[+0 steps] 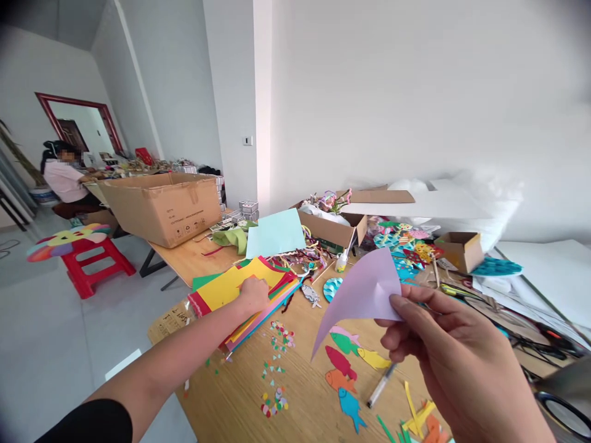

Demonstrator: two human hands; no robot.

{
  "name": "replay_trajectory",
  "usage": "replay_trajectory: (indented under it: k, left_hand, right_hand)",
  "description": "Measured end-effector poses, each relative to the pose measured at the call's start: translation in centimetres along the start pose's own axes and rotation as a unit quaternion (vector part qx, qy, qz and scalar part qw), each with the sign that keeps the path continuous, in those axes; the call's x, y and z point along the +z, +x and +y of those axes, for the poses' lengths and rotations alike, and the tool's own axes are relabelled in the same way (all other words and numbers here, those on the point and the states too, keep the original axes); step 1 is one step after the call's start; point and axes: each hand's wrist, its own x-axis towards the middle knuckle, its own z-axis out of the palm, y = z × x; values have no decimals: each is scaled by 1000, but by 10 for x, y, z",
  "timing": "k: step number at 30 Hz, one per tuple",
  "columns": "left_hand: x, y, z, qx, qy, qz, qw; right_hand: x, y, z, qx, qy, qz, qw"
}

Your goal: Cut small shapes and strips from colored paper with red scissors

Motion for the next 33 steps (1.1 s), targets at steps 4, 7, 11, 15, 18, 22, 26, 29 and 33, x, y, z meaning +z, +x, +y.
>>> replay_trajectory:
  k: [4, 7, 11, 15, 18, 22, 26, 29, 33]
  left_hand:
    - [-7, 17, 15, 11, -18, 21, 1000]
    - [-9, 30, 26, 8, -38, 40, 998]
    - [-11, 45, 30, -6, -62, 71, 995]
    - [-13, 52, 22, -21, -80, 94, 992]
    - [-13, 51, 16, -27, -91, 109, 989]
    - [-9, 45, 18, -25, -111, 121, 986]
    - [-9, 35, 25, -3, -152, 107, 983]
    - [-16, 23, 32, 30, -209, 114, 971]
    - [-32, 1, 51, 147, -326, 102, 928]
  right_hand:
    - [-12, -9, 2, 2, -22, 11, 1000]
    - [-22, -15, 3, 17, -27, 36, 999]
    - [-36, -23, 4, 31, -35, 51, 998]
    - [-50, -27, 8, 35, -48, 58, 997]
    - [-56, -26, 14, 40, -46, 60, 996]
    - [-57, -25, 21, 59, -20, 53, 997]
    - [-52, -26, 19, 70, 9, 68, 995]
    - [-45, -27, 13, 75, 34, 62, 995]
    - [-31, -30, 1, 65, 46, -3, 997]
